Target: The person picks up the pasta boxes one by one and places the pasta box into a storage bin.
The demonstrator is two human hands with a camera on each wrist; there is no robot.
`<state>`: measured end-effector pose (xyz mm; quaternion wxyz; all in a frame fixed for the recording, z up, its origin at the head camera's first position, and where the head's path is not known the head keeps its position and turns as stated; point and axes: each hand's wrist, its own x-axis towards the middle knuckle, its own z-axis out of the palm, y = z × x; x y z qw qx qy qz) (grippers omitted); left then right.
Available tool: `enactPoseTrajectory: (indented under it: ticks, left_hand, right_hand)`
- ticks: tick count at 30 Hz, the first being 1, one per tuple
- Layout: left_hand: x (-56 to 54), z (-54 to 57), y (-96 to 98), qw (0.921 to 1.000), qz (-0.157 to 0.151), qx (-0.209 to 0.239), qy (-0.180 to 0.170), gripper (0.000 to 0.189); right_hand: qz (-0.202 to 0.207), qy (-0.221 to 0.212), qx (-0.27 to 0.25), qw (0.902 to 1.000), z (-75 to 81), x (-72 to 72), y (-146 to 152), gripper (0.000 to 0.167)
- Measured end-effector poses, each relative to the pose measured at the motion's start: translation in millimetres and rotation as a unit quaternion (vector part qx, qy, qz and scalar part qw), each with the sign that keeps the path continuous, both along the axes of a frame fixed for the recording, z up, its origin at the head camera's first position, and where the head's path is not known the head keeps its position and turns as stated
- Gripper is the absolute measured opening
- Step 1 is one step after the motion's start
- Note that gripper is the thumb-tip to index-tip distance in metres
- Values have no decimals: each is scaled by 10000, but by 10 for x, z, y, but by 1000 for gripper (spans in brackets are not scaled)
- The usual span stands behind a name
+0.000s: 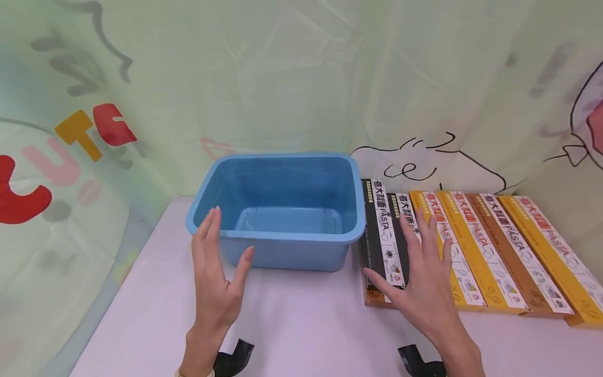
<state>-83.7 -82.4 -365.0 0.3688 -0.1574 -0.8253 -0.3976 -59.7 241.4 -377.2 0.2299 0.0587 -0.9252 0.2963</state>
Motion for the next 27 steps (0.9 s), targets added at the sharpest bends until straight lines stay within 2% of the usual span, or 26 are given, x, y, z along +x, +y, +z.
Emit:
enactPoseTrajectory:
  ticks: [3, 7, 11, 14, 18, 20, 23, 27]
  left_hand:
    - [64, -101, 64, 9985, 172, 466, -214, 68]
    - [72, -195, 124, 9910, 314, 973, -859, 73]
    - [33, -251, 159, 9748, 37, 1610, -1544, 78]
    - [-2, -280, 180, 9615, -160, 2077, -1790, 81]
    - [-60, -293, 192, 9437, -371, 2692, -1885, 86]
    - [-88, -282, 193, 9311, -539, 3073, -1891, 88]
    - [-114, -265, 199, 9159, -782, 3525, -1753, 90]
    - [-134, -235, 214, 9009, -1056, 3914, -1551, 93]
  right_hand:
    - [123, -93, -358, 9992, -2, 13, -101, 117]
    - [148, -334, -852, 9957, -74, 3, -171, 116]
    - [-14, -542, -1269, 9904, -236, -18, -165, 118]
    - [-282, -704, -1405, 9872, -348, -33, -139, 117]
    - [-555, -952, -1584, 9812, -479, -75, -140, 117]
    - [-680, -1073, -1622, 9785, -539, -101, -157, 118]
    - [-867, -1300, -1624, 9743, -608, -124, -182, 119]
    - [-1076, -1560, -1590, 9689, -654, -131, -219, 121]
